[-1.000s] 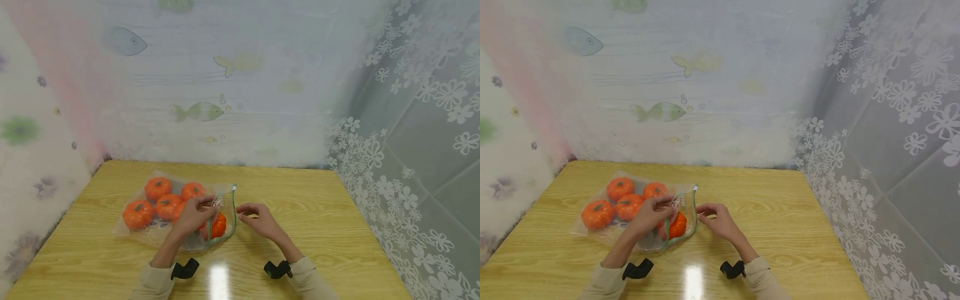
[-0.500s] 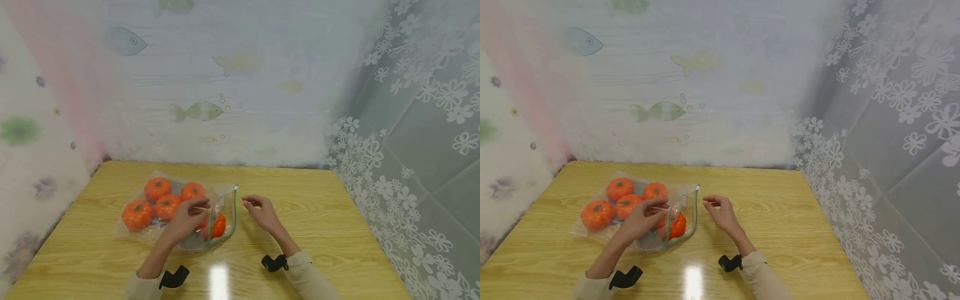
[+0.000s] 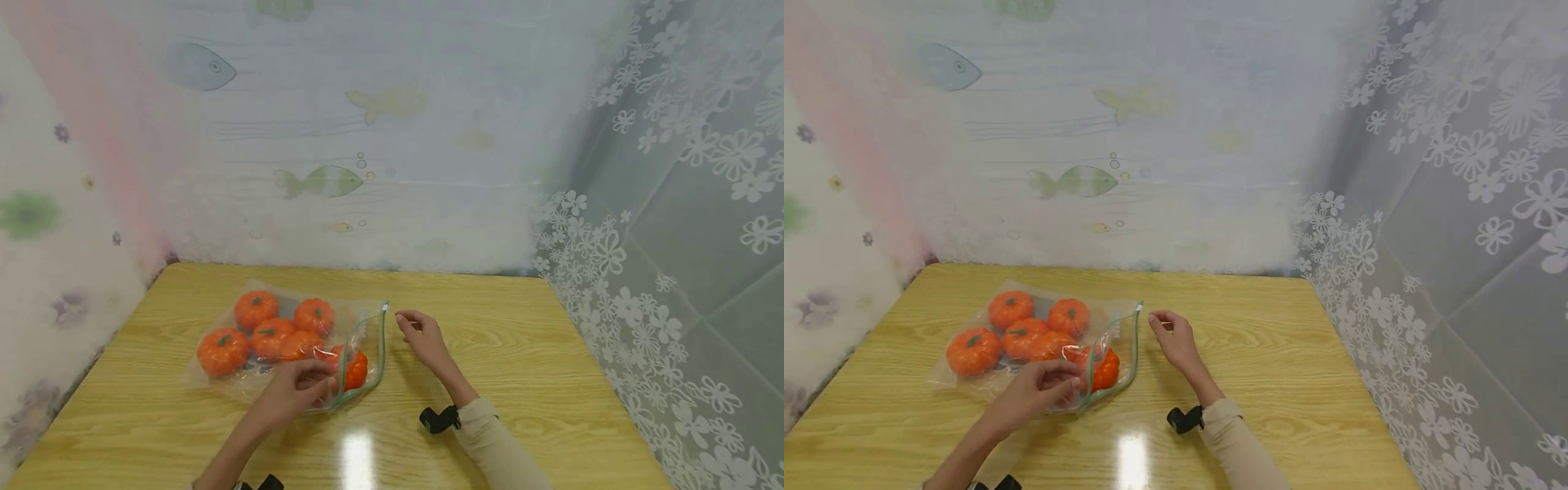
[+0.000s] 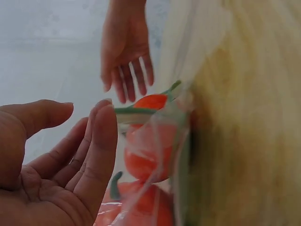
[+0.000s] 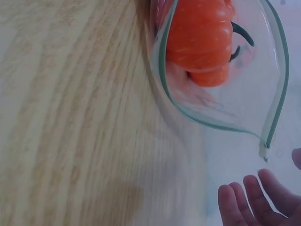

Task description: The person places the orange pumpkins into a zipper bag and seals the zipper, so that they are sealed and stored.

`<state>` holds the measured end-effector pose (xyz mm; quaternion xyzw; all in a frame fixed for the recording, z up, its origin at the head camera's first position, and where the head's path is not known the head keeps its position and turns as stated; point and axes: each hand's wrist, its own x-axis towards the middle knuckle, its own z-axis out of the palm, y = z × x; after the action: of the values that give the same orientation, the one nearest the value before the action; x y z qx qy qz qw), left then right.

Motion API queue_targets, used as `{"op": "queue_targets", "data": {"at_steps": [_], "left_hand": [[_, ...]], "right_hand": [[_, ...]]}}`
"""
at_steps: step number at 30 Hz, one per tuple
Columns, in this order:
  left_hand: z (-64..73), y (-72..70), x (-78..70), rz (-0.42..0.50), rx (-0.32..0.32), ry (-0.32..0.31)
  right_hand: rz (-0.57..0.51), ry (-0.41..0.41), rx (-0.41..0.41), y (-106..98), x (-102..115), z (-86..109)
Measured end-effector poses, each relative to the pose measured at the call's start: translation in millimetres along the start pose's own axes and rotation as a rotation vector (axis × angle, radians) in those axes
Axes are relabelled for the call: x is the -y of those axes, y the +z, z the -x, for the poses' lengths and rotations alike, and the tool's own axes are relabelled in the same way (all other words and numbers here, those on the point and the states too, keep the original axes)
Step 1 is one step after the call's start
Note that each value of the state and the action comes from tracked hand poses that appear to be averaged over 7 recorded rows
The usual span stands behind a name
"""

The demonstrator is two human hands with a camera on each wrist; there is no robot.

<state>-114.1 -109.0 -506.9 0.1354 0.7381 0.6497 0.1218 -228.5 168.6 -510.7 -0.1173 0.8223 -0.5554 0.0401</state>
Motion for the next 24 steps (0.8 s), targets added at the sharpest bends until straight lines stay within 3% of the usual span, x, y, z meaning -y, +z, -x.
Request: {"op": "queue_targets", "data": {"at_steps": [4, 13, 19, 24], "left_hand": [[11.2, 4.1, 10.5, 0.052, 0.094, -0.062], [25.7, 11.4, 27.7, 0.102, 0.144, -0.119], [31.0, 15.2, 31.6, 0.074, 0.142, -0.192], [33.1, 17.3, 35.3, 0.077, 0.088, -0.252]], "right_hand": [[-0.054, 0.035, 0.025, 4, 1, -10.4], [-0.150, 0.054, 0.082, 13, 6, -30.2], [-0.197, 0.052, 0.077, 17, 7, -37.4], [-0.208, 0.049, 0.080, 19, 9, -39.8]]}}
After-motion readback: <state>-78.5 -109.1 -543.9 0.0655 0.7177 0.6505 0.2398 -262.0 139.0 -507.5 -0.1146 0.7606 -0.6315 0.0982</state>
